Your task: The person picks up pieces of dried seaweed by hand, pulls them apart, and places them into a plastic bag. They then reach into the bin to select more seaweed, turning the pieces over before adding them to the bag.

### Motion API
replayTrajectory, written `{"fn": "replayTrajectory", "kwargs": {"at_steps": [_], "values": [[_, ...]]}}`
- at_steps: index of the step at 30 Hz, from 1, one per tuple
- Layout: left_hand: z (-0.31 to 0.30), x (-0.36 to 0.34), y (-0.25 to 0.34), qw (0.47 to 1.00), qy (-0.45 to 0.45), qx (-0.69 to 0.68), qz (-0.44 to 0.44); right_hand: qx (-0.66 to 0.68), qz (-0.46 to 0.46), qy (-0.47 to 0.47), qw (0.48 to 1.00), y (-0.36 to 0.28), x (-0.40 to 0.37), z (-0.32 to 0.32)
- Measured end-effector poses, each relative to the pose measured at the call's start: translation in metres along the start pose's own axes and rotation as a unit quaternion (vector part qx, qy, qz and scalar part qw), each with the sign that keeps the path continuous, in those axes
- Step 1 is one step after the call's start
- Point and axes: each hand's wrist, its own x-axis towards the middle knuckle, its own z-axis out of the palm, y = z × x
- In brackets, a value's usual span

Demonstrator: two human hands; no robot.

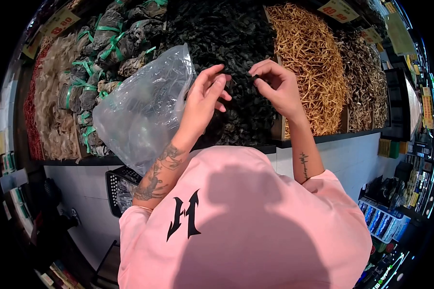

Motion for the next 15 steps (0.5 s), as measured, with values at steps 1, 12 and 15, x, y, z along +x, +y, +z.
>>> {"fn": "replayTrajectory", "kwargs": {"at_steps": [1,12,15], "values": [[0.001,0.001,0.005,1.0,0.004,-0.001,0.0,-0.047,-0.006,-0.01,0.999,-0.01,-0.003,0.005],[0.01,-0.012,0.027,0.997,-0.071,-0.027,0.001,-0.015,-0.033,0.029,0.999,-0.042,-0.018,0.012],[0.011,-0.016,0.025,0.998,-0.063,0.016,0.019,0.051,0.027,0.056,0.997,-0.055,-0.018,0.018]]}}
